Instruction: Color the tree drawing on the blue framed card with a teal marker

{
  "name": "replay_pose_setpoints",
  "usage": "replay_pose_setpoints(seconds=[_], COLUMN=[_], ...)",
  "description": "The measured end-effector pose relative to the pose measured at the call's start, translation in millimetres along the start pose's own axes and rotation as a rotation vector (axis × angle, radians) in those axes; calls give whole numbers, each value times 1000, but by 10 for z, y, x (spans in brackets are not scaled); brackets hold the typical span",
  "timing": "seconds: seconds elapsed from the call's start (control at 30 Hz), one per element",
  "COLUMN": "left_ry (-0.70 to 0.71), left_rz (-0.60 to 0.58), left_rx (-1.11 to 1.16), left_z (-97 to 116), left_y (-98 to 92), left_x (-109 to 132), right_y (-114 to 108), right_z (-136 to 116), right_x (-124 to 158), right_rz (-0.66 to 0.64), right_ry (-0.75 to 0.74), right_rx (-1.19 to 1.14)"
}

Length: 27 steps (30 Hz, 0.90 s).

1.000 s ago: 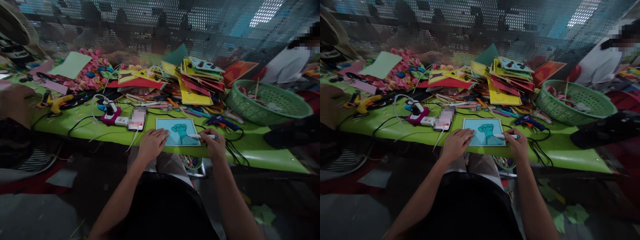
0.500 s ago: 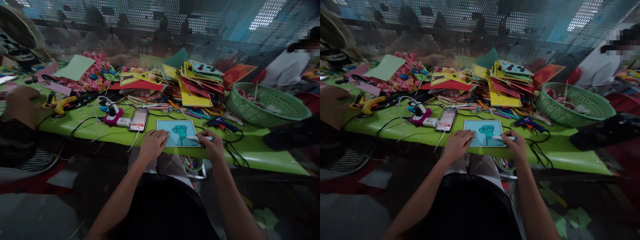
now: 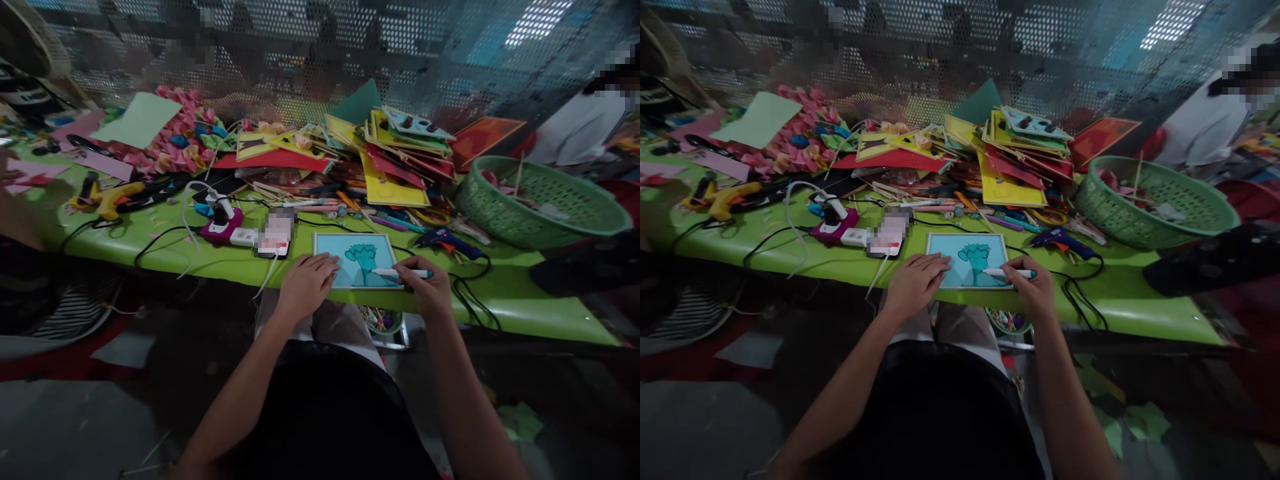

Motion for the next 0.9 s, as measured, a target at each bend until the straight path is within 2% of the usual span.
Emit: replay_pose_setpoints(seconds=[0.23, 0.9], left_ry=[-10, 4], left_rz=[2, 10], left_rx=[1, -8], left_z=[14, 6], left_y=[-19, -1], left_x=[4, 13], right_y=[47, 1], right_z=[-23, -64], right_x=[26, -1], right_rz=[-44, 29], right_ry=[-10, -32], right_rx=[29, 45])
Point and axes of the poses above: each hand's wrist, its own x-axis away from the middle knuckle, its own y-axis out of the palm, z = x × y, the point moved 10 cm from there along -x, towards the middle knuckle, and after that the axes turned 14 degrees about y, right-handed, at the moved point
